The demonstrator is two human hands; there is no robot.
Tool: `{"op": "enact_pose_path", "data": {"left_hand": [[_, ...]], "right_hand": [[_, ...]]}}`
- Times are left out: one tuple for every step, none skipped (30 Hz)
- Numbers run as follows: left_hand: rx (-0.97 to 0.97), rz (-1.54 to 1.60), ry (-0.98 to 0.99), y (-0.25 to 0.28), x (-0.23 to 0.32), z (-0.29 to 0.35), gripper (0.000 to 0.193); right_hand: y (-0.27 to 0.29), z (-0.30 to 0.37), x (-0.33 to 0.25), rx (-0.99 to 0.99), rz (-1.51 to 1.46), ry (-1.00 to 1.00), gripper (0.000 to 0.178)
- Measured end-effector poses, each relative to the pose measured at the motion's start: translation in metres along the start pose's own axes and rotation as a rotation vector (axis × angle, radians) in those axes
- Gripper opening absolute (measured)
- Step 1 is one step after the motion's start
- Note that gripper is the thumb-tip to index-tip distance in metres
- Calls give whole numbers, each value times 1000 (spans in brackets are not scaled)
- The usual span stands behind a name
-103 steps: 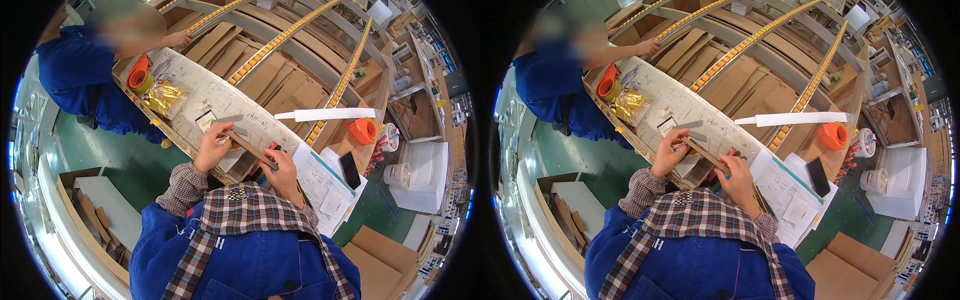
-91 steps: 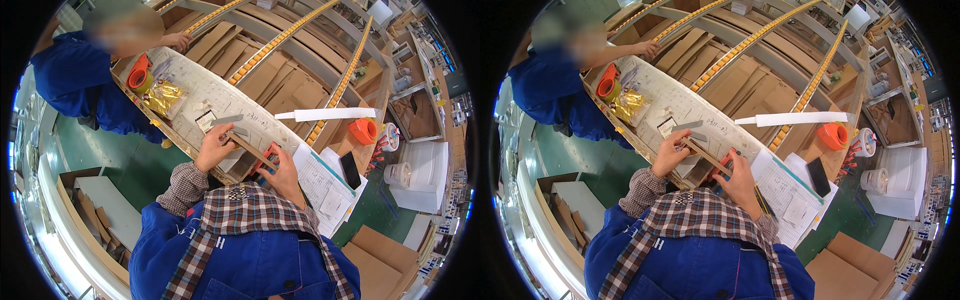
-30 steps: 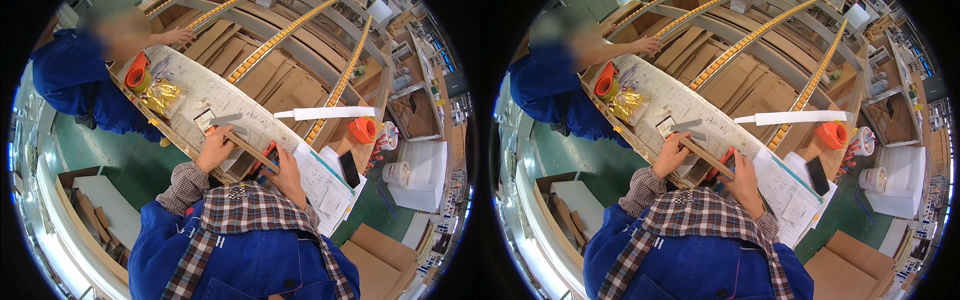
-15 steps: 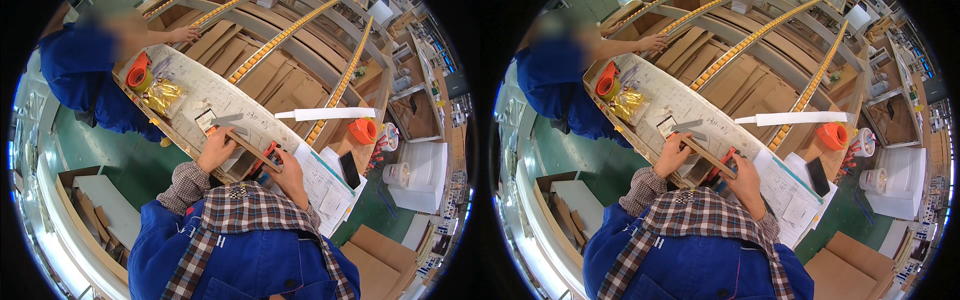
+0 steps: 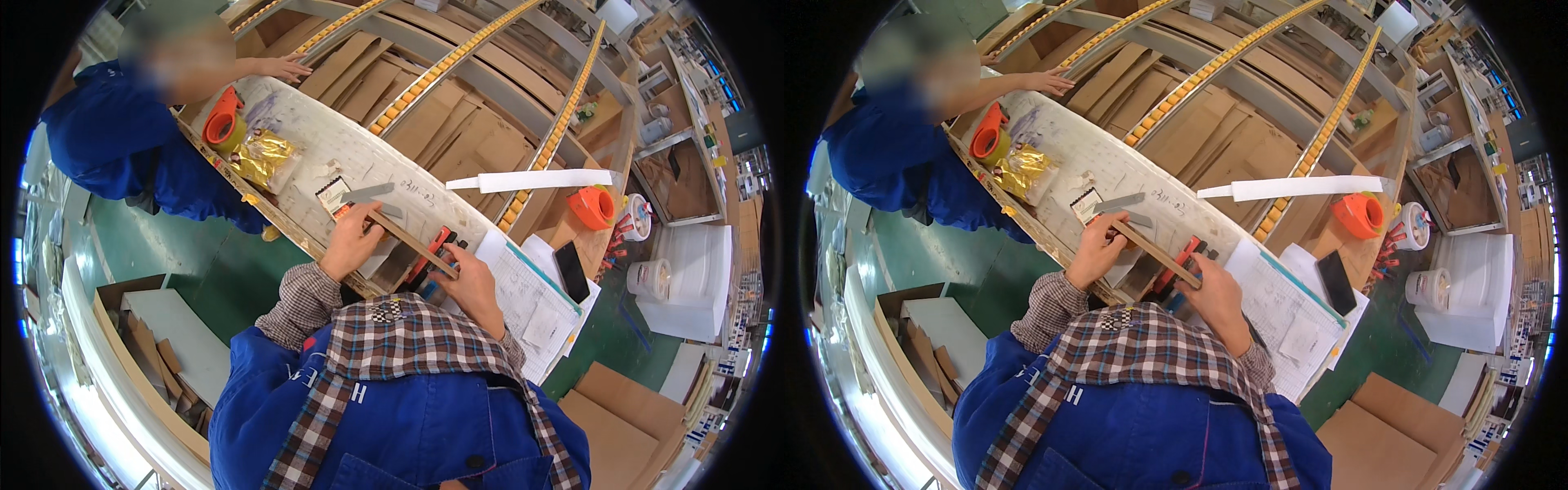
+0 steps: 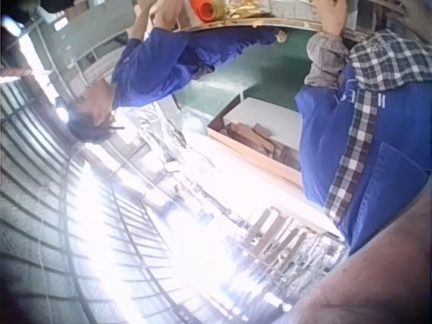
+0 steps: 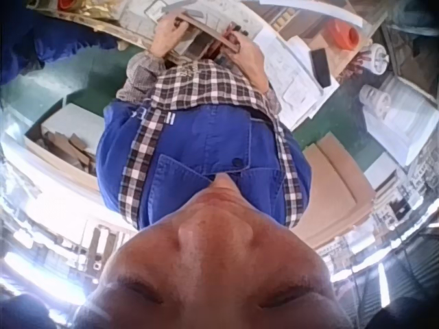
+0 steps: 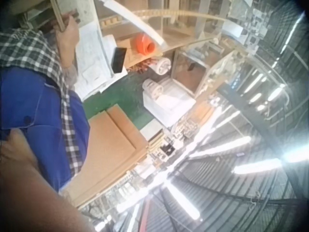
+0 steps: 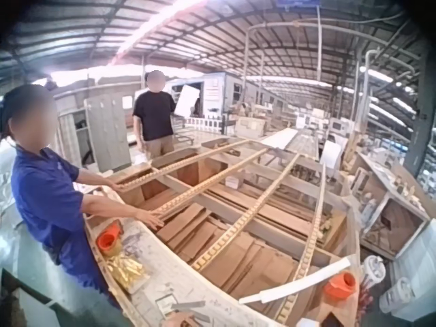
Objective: The person holds a small wooden piece and a metal ruler against a workbench while another worker places long wooden planks into a large frame structure. The camera wearer appears to be measuring or preparing components for the assembly.
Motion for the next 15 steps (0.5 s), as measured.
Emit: {"op": "enact_pose_path", "data": {"left_hand": [[1, 13, -12, -1, -1, 0, 35], [6, 28, -23, -1, -3, 0, 35], [11, 43, -35, -1, -3, 0, 34], [7, 52, -30, -2, -4, 0, 34], [3, 60, -26, -2, -4, 0, 34], [-1, 68, -22, -2, -3, 0, 34], [0, 71, -16, -1, -1, 0, 35], [4, 74, -10, 1, 3, 0, 36], [8, 76, -4, 1, 5, 1, 37], [6, 55, -15, 0, 4, 1, 35], [4, 33, -25, 1, 3, 1, 33], [4, 11, -34, 1, 3, 1, 32], [-6, 3, -18, 1, 3, 1, 32], [-16, -6, -5, 2, 6, 1, 31], [-25, -16, 9, 3, 7, 1, 31]], "right_hand": [[1, 0, 0, -5, -6, -8, 52], [0, 0, 2, 0, 2, -10, 52], [-1, -1, 5, 6, 11, -12, 51], [-2, -2, 6, 11, 19, -14, 50], [-1, -2, 6, -4, 18, -31, 50], [0, -2, 4, -19, 17, -48, 50], [0, -2, 3, -34, 17, -65, 50], [-1, -2, 3, -30, 17, -62, 48], [-2, -2, 2, -25, 19, -58, 46], [-2, -2, 2, -20, 20, -55, 44], [-3, -2, 1, -36, 12, -59, 41], [-3, -2, 1, -52, 5, -64, 37], [-3, -2, 1, -69, -2, -68, 34], [-4, -2, 0, -68, -1, -60, 32], [-4, -1, -1, -68, 0, -52, 30]]}}
Point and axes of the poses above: each hand's wrist, its own z-axis away from the middle knuckle, its own y-axis out of the back of the hand, x = y × z, the point moved 3 cm from there along -z, towards the middle knuckle, and after that the axes turned 15 degrees about -x, right-handed, at the moved point
